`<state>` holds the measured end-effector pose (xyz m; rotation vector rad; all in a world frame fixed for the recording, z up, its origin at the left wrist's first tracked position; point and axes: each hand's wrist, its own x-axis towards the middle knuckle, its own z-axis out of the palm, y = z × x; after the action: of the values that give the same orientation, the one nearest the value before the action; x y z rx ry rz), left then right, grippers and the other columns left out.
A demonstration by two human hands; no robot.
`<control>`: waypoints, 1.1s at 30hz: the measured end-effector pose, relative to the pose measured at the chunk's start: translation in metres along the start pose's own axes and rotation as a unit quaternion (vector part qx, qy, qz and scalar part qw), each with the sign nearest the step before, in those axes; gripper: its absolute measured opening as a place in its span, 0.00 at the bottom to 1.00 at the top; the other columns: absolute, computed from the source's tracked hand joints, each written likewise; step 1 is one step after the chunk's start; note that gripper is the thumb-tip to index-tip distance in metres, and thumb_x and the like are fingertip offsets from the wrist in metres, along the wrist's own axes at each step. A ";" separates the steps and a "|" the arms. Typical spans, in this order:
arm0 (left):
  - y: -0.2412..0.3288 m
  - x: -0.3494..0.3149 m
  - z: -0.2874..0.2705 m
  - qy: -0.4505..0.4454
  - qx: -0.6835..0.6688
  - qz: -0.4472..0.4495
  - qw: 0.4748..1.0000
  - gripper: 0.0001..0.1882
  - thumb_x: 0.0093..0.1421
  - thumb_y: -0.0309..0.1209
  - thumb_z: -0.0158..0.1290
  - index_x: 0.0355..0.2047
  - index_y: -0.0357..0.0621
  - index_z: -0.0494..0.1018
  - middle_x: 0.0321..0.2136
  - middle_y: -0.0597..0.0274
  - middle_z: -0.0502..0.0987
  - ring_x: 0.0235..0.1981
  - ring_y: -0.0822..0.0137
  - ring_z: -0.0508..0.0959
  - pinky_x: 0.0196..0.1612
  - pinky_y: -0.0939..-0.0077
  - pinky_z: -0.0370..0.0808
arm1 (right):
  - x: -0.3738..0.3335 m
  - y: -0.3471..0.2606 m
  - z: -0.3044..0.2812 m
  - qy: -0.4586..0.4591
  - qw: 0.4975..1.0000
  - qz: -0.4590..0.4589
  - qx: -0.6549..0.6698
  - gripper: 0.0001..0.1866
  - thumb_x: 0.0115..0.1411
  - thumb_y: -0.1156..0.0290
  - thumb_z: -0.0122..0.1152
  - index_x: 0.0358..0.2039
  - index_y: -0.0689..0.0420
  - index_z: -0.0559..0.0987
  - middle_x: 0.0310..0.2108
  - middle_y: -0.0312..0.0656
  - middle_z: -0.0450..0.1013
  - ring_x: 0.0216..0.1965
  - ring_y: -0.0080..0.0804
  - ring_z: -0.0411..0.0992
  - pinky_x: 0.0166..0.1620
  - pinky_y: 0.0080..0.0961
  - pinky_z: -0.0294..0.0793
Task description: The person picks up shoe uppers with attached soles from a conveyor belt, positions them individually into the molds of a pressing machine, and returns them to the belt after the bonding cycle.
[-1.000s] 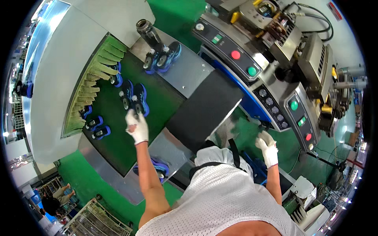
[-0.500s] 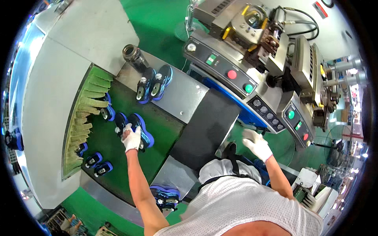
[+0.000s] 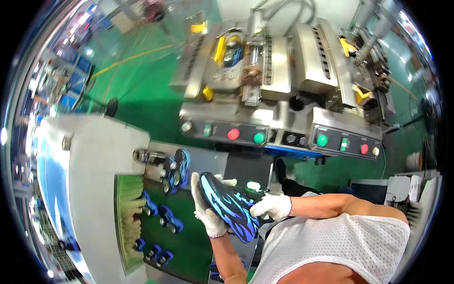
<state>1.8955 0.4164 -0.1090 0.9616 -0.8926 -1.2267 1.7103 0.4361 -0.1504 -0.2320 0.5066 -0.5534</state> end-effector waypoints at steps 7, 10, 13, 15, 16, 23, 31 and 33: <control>-0.029 0.200 0.130 -0.194 0.195 0.037 0.961 0.30 0.73 0.30 0.51 0.72 0.35 0.57 0.63 0.48 0.70 0.63 0.60 0.73 0.65 0.66 0.72 | -0.088 -0.156 -0.041 0.087 0.983 -0.159 -0.010 0.16 0.61 0.73 0.73 0.49 0.58 0.79 0.36 0.33 0.79 0.34 0.15 0.74 0.31 0.15 0.69; -0.059 0.333 0.163 -0.191 0.465 0.164 0.849 0.31 0.66 0.28 0.59 0.67 0.34 0.63 0.60 0.46 0.71 0.59 0.57 0.76 0.62 0.65 0.74 | -0.115 -0.178 -0.080 0.152 0.972 -0.178 0.010 0.19 0.61 0.73 0.72 0.52 0.59 0.78 0.43 0.37 0.79 0.40 0.22 0.76 0.41 0.20 0.76; -0.104 0.427 0.195 -0.148 0.558 0.123 0.807 0.37 0.63 0.41 0.62 0.66 0.35 0.63 0.62 0.39 0.67 0.63 0.44 0.70 0.66 0.58 0.66 | -0.144 -0.182 -0.107 0.177 0.959 -0.222 0.018 0.24 0.60 0.73 0.72 0.55 0.60 0.75 0.46 0.40 0.78 0.44 0.26 0.77 0.44 0.24 0.77; -0.136 0.461 0.217 -0.122 0.617 0.122 0.768 0.38 0.61 0.42 0.63 0.66 0.38 0.64 0.61 0.39 0.71 0.62 0.43 0.72 0.64 0.56 0.69 | -0.162 -0.169 -0.121 0.203 0.947 -0.249 0.018 0.27 0.59 0.73 0.73 0.57 0.60 0.73 0.48 0.42 0.78 0.46 0.29 0.77 0.46 0.27 0.77; -0.155 0.472 0.224 -0.104 0.641 0.116 0.751 0.37 0.61 0.42 0.63 0.66 0.40 0.64 0.60 0.40 0.72 0.62 0.44 0.73 0.63 0.55 0.70 | -0.169 -0.164 -0.125 0.218 0.941 -0.259 0.019 0.29 0.58 0.73 0.73 0.59 0.60 0.72 0.49 0.43 0.78 0.47 0.31 0.77 0.48 0.29 0.77; -0.178 0.526 0.207 -0.086 0.724 0.009 0.685 0.39 0.57 0.56 0.62 0.63 0.48 0.67 0.55 0.37 0.77 0.56 0.40 0.78 0.59 0.47 0.72 | -0.184 -0.147 -0.131 0.283 0.917 -0.281 -0.028 0.40 0.55 0.72 0.75 0.66 0.62 0.66 0.56 0.50 0.76 0.55 0.41 0.77 0.56 0.39 0.79; -0.016 0.359 0.137 -0.034 0.472 0.109 0.874 0.30 0.57 0.35 0.66 0.57 0.34 0.72 0.48 0.47 0.81 0.49 0.56 0.81 0.55 0.61 0.75 | -0.080 -0.241 -0.051 0.331 0.910 -0.242 -0.061 0.20 0.59 0.69 0.71 0.50 0.60 0.81 0.40 0.38 0.80 0.33 0.21 0.74 0.34 0.20 0.74; -0.001 0.300 0.093 -0.029 0.424 0.070 0.903 0.27 0.57 0.30 0.65 0.56 0.33 0.72 0.46 0.52 0.81 0.45 0.63 0.80 0.53 0.66 0.75 | -0.007 -0.294 -0.034 0.276 0.912 -0.300 -0.044 0.15 0.59 0.67 0.72 0.45 0.58 0.83 0.37 0.36 0.79 0.33 0.22 0.74 0.34 0.23 0.74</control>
<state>1.8467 0.1095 -0.0671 1.5087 -1.5726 -0.7202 1.5574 0.1932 -0.0762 -0.3207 1.0248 -1.2150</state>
